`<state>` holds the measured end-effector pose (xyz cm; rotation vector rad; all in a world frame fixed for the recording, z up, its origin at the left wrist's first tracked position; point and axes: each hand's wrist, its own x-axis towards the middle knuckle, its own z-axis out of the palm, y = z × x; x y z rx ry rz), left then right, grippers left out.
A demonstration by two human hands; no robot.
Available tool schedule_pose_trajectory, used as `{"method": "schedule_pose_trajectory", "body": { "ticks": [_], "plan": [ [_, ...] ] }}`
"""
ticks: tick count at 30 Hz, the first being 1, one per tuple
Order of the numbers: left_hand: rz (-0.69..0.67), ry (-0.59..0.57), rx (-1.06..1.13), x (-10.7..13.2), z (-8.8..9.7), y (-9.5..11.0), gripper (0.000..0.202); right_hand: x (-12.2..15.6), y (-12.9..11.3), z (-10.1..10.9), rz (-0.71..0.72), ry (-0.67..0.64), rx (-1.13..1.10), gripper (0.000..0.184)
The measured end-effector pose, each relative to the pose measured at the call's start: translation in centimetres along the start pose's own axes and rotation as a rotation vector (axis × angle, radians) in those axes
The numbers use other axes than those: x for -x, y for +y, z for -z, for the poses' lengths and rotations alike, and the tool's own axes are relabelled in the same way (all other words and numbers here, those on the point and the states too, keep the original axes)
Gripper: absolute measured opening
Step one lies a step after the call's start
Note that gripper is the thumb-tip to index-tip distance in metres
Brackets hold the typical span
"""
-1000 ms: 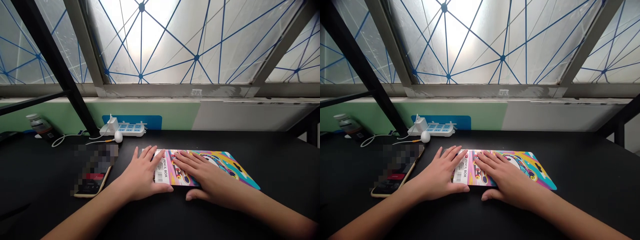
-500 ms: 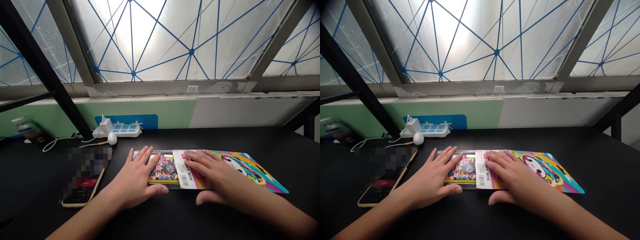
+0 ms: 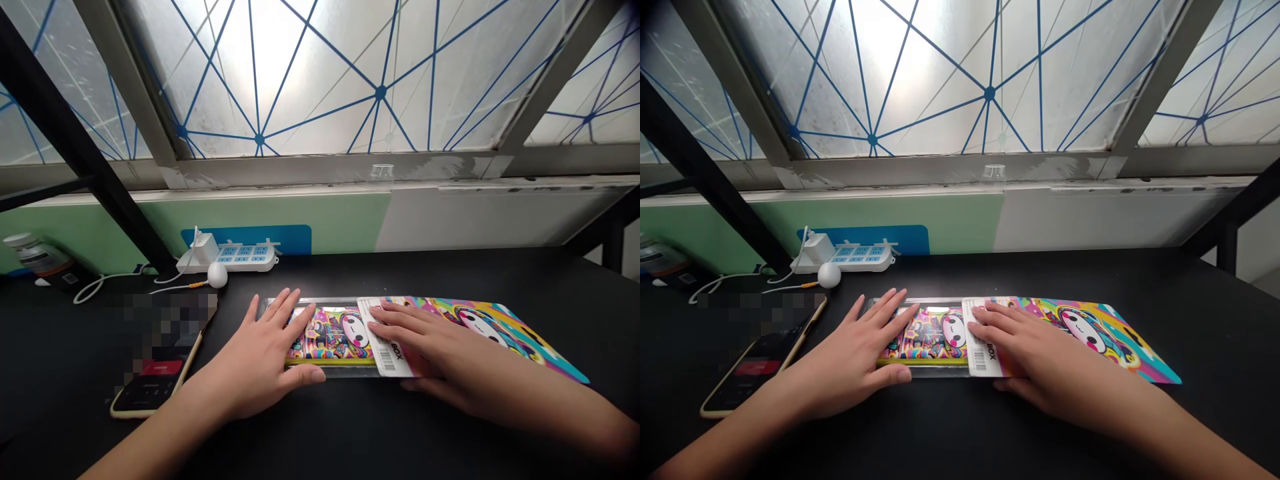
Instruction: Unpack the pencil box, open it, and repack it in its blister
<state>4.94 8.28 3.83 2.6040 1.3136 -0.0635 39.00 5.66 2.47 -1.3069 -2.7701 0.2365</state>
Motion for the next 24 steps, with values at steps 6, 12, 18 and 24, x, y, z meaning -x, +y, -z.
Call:
{"method": "schedule_pose_trajectory", "body": {
  "ticks": [6, 12, 18, 24],
  "plan": [
    [-0.017, -0.005, 0.019, 0.3, 0.2, -0.6, 0.086, 0.7, -0.8, 0.0, 0.021, -0.024, 0.02, 0.081],
    [0.052, 0.067, -0.029, 0.2, 0.1, 0.5, 0.073, -1.2, -2.5, -1.1, 0.058, 0.048, 0.045, 0.081],
    [-0.106, 0.081, -0.003, -0.1, -0.7, 1.6, 0.061, -2.9, -3.4, -2.8, 0.098, 0.16, 0.134, 0.087],
    [-0.147, 0.018, 0.025, -0.1, -0.4, 0.8, 0.081, -2.7, -2.8, -2.2, 0.094, 0.118, 0.082, 0.08]
  ]
}}
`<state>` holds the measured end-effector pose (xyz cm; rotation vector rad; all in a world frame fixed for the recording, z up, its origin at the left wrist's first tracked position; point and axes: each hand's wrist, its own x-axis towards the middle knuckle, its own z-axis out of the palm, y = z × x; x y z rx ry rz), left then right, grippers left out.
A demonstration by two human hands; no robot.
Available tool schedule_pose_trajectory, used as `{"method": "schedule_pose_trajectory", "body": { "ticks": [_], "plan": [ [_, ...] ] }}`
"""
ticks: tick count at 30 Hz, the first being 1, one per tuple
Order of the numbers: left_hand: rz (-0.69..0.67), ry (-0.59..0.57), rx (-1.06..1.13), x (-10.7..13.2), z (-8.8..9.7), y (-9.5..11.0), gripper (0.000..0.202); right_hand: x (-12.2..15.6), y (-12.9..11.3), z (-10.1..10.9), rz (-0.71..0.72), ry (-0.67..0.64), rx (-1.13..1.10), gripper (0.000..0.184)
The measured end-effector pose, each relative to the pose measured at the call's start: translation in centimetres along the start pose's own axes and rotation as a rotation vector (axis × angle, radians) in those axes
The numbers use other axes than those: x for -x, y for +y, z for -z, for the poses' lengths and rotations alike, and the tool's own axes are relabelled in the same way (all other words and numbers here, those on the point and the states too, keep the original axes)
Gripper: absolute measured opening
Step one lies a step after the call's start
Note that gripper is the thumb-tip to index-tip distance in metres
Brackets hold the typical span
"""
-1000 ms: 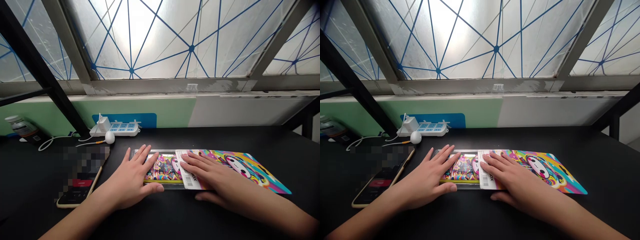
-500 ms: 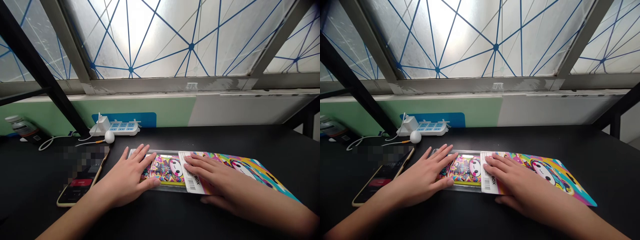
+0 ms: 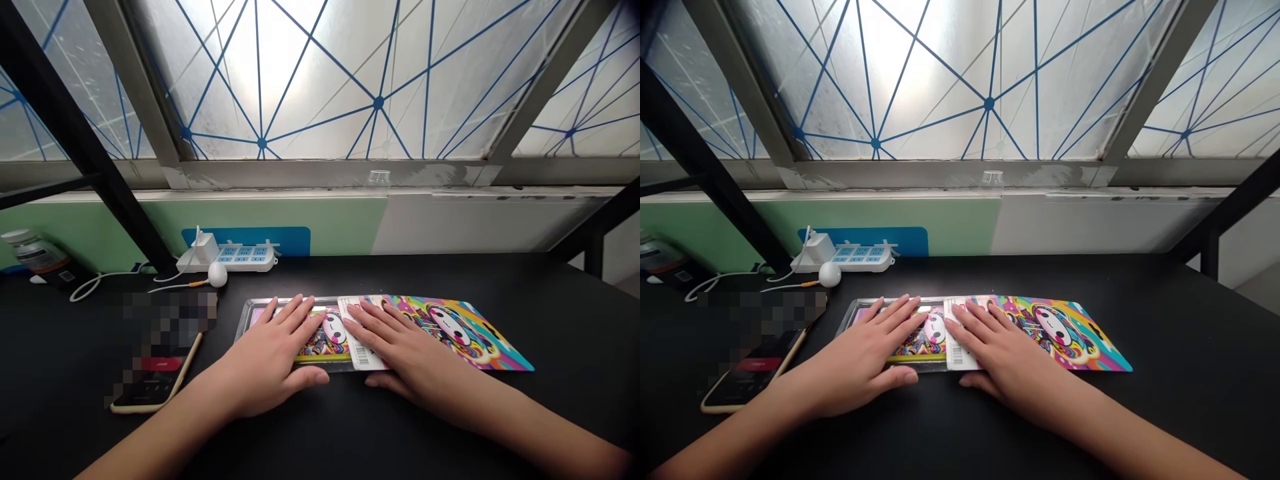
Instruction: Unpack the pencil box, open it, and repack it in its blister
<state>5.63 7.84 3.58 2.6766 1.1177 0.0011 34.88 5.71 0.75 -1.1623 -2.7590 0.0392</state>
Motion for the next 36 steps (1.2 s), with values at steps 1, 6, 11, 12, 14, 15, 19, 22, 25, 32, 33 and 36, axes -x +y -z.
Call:
{"method": "schedule_pose_trajectory", "body": {
  "ticks": [1, 6, 11, 12, 14, 15, 19, 22, 25, 32, 33, 36],
  "plan": [
    [-0.007, -0.007, 0.002, 0.0, 0.1, -0.2, 0.082, 0.2, 0.2, 0.2, -0.012, -0.03, -0.016, 0.079],
    [-0.031, -0.006, 0.034, 0.4, 0.3, -1.2, 0.084, 1.6, 2.0, 0.4, -0.066, -0.074, -0.09, 0.074],
    [-0.016, -0.024, 0.067, 0.6, 0.7, -2.1, 0.071, 3.9, 4.2, -0.6, -0.093, -0.013, -0.091, 0.077],
    [-0.015, -0.026, 0.071, 0.6, 0.8, -2.2, 0.068, 4.6, 4.7, -0.7, -0.107, -0.006, -0.079, 0.078],
    [-0.019, -0.014, 0.083, 0.7, 1.0, -2.3, 0.064, 6.2, 5.7, -0.5, -0.15, 0.027, -0.042, 0.08],
    [-0.019, -0.009, 0.091, 0.7, 1.1, -2.3, 0.063, 7.1, 6.0, -0.1, -0.183, 0.059, -0.016, 0.082],
    [-0.001, 0.025, 0.1, 0.3, 0.8, -2.3, 0.059, 9.3, 5.0, 2.6, -0.29, 0.281, 0.107, 0.091],
    [0.019, 0.136, 0.069, -0.5, -0.1, -1.9, 0.055, 8.8, 0.5, 3.9, -0.246, 0.36, 0.17, 0.091],
    [0.037, 0.227, 0.043, -1.3, -1.0, -0.9, 0.052, 6.5, -5.8, 2.2, 0.003, 0.333, 0.217, 0.078],
    [0.017, 0.387, -0.015, -0.6, -0.3, 1.0, 0.041, -1.3, -13.7, -4.4, 0.304, 0.334, 0.269, 0.039],
    [0.028, 0.396, -0.027, -0.4, -0.2, 1.0, 0.039, -2.5, -13.7, -4.2, 0.323, 0.281, 0.202, 0.045],
    [0.088, 0.393, -0.061, -0.2, -0.4, 0.2, 0.041, -5.7, -12.8, -2.8, 0.298, 0.124, 0.002, 0.068]
  ]
}}
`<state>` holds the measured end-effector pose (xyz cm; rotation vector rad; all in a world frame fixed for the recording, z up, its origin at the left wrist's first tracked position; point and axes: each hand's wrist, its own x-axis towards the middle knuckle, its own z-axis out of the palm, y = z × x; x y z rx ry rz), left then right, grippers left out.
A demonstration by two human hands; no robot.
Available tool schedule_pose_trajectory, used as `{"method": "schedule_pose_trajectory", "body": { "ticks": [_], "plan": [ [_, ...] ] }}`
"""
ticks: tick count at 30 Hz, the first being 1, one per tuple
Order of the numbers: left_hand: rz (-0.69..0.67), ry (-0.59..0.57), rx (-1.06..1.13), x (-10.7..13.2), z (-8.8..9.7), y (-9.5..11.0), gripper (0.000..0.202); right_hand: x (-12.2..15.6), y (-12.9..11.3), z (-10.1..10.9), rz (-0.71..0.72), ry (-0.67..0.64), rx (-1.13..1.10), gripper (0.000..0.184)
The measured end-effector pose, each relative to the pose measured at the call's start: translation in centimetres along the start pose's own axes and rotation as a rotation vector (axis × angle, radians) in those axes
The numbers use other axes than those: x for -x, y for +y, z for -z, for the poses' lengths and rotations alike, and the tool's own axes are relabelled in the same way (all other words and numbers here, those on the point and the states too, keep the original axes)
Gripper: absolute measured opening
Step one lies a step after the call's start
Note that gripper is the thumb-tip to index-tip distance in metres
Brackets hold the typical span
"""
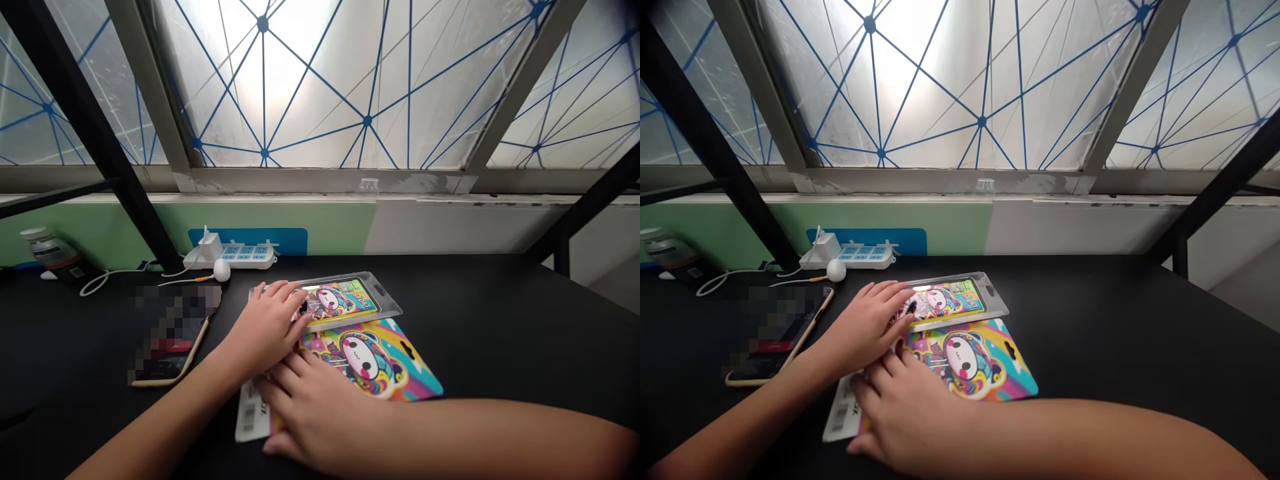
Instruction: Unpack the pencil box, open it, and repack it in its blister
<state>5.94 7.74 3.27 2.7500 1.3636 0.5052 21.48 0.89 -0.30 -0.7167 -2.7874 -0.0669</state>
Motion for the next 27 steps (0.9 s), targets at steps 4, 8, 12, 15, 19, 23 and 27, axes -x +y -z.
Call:
{"method": "schedule_pose_trajectory", "body": {
  "ticks": [4, 8, 12, 15, 19, 23, 27],
  "plan": [
    [0.033, -0.06, -0.02, 0.2, -0.8, -1.2, 0.047, -1.5, 2.1, 0.8, -0.028, -0.059, -0.13, 0.049],
    [0.024, -0.105, -0.019, 0.2, -1.0, -1.8, 0.049, -1.0, 2.8, 0.7, 0.03, -0.044, -0.191, 0.044],
    [0.018, -0.123, -0.011, 0.1, -0.8, -1.8, 0.05, -0.6, 3.2, 0.9, 0.047, -0.047, -0.248, 0.052],
    [0.013, -0.126, -0.007, -0.1, -0.8, -1.8, 0.05, -0.5, 3.5, 1.1, 0.067, -0.056, -0.291, 0.057],
    [0.006, -0.128, -0.01, -0.3, -0.8, -1.7, 0.048, -0.4, 3.9, 1.1, 0.114, -0.07, -0.352, 0.058],
    [0.003, -0.144, -0.019, -0.4, -0.7, -1.8, 0.048, -0.4, 4.5, 0.8, 0.147, -0.072, -0.37, 0.057],
    [-0.008, -0.152, -0.036, -0.5, -0.8, -1.9, 0.048, -0.6, 4.7, 0.4, 0.209, -0.026, -0.308, 0.054]
  ]
}}
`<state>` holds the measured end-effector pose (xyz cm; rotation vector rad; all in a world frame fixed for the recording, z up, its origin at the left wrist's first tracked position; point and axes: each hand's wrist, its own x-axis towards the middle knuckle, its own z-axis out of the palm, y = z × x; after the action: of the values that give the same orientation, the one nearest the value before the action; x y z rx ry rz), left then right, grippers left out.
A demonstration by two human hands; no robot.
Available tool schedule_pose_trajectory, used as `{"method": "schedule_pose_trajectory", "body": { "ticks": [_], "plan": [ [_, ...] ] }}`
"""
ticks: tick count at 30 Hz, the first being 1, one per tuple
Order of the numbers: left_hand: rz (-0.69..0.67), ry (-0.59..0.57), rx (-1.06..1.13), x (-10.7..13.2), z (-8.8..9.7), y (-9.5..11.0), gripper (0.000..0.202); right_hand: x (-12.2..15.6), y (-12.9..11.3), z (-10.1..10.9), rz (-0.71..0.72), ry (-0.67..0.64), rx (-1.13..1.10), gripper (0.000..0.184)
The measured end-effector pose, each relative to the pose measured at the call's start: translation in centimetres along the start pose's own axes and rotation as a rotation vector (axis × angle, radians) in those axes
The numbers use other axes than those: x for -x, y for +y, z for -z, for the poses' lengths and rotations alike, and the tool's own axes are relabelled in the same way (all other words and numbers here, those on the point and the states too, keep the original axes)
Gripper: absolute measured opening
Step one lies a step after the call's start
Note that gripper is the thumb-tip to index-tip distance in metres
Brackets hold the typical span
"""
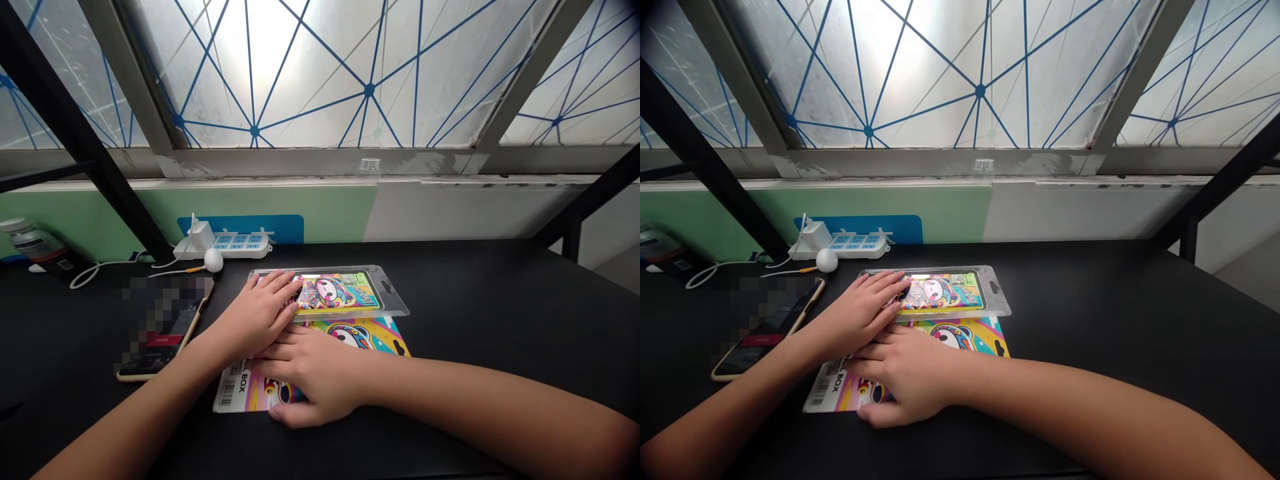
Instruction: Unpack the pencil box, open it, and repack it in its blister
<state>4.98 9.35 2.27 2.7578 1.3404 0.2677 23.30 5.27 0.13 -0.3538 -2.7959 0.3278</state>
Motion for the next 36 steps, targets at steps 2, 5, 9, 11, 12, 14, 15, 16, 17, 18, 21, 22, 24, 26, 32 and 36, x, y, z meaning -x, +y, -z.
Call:
{"method": "schedule_pose_trajectory", "body": {
  "ticks": [2, 5, 9, 11, 12, 14, 15, 16, 17, 18, 21, 22, 24, 26, 32, 36],
  "plan": [
    [-0.013, 0.0, -0.012, 0.0, -0.1, -0.1, 0.048, -0.3, -0.1, -0.3, 0.052, 0.042, 0.061, 0.043],
    [-0.024, 0.011, -0.02, 0.1, -0.3, -0.3, 0.048, -0.7, -0.4, -0.1, 0.115, 0.189, 0.183, 0.026],
    [-0.041, 0.022, -0.021, 0.1, -0.1, -0.3, 0.049, -0.2, 0.3, 2.9, -0.012, 0.332, 0.348, 0.032],
    [-0.041, 0.017, -0.021, 0.1, 0.0, -0.3, 0.05, 0.9, 1.7, 5.2, -0.247, 0.255, 0.367, 0.029],
    [-0.041, 0.018, -0.021, 0.1, 0.1, -0.3, 0.05, 1.6, 2.7, 6.4, -0.385, 0.171, 0.345, 0.027],
    [-0.043, 0.026, -0.021, 0.1, 0.1, -0.3, 0.049, 3.2, 4.8, 8.3, -0.622, 0.005, 0.253, 0.028],
    [-0.046, 0.031, -0.021, 0.0, 0.1, -0.3, 0.048, 3.9, 5.8, 9.1, -0.647, -0.032, 0.23, 0.036],
    [-0.048, 0.036, -0.02, 0.0, 0.0, -0.3, 0.047, 4.5, 6.8, 9.7, -0.675, -0.062, 0.202, 0.044],
    [-0.047, 0.04, -0.02, 0.0, 0.0, -0.4, 0.047, 5.0, 7.5, 10.1, -0.699, -0.087, 0.164, 0.052],
    [-0.042, 0.04, -0.018, 0.0, -0.1, -0.4, 0.047, 5.4, 8.1, 10.3, -0.72, -0.106, 0.134, 0.059],
    [-0.015, 0.033, -0.008, 0.0, -0.1, -0.3, 0.048, 5.6, 9.0, 10.2, -0.786, -0.152, 0.089, 0.065],
    [-0.006, 0.031, -0.003, 0.0, -0.1, -0.3, 0.049, 5.5, 9.1, 10.1, -0.793, -0.155, 0.1, 0.065],
    [0.005, 0.03, 0.005, 0.0, 0.0, -0.1, 0.048, 5.2, 9.3, 9.8, -0.799, -0.144, 0.128, 0.063],
    [0.005, 0.034, 0.011, 0.0, 0.1, 0.0, 0.048, 5.0, 9.3, 9.6, -0.796, -0.121, 0.157, 0.061],
    [-0.008, 0.098, 0.023, 0.3, 0.5, -0.7, 0.048, 5.2, 8.4, 9.3, -0.742, -0.003, 0.266, 0.054],
    [-0.003, 0.187, 0.015, 0.3, 1.1, -2.3, 0.057, 5.6, 6.9, 8.4, -0.703, 0.114, 0.33, 0.051]
  ]
}}
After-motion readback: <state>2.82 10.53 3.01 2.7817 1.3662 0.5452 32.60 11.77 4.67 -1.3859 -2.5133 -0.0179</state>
